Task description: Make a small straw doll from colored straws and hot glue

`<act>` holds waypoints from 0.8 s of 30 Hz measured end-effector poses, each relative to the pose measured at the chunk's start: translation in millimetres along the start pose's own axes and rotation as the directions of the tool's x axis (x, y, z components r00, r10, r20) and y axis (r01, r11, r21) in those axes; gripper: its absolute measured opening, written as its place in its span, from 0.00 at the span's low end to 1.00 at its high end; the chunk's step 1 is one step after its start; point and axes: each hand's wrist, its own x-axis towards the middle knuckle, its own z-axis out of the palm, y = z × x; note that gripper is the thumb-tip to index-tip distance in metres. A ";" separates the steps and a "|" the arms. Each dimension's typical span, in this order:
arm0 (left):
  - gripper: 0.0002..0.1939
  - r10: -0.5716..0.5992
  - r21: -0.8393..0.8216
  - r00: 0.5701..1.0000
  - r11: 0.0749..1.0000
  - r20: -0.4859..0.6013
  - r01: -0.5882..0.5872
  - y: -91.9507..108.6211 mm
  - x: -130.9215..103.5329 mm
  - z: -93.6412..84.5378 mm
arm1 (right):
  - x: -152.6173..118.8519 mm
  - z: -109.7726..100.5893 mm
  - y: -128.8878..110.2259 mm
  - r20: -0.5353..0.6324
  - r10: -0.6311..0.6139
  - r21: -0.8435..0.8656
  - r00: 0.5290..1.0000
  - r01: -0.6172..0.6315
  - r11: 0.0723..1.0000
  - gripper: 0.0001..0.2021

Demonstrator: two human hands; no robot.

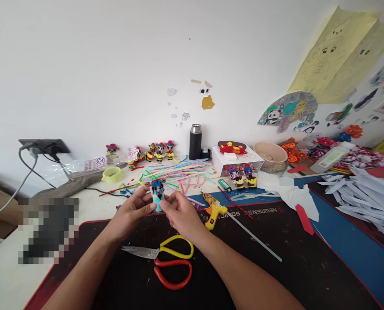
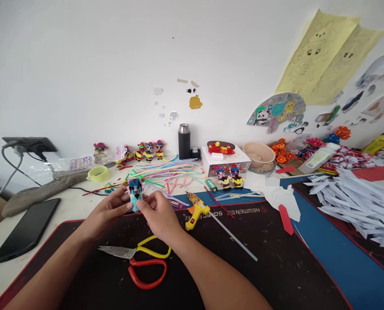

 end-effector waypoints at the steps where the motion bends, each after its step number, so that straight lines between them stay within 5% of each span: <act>1: 0.23 0.003 -0.004 1.000 1.000 -0.003 -0.003 -0.5 0.0 -0.1 | 0.1 0.0 0.4 -0.004 -0.008 -0.002 1.000 0.008 1.000 0.24; 24: 0.26 -0.038 -0.015 0.998 0.999 -0.042 0.037 -4.3 0.5 -4.7 | -0.7 0.0 -2.7 -0.008 -0.022 -0.003 1.000 0.022 1.000 0.24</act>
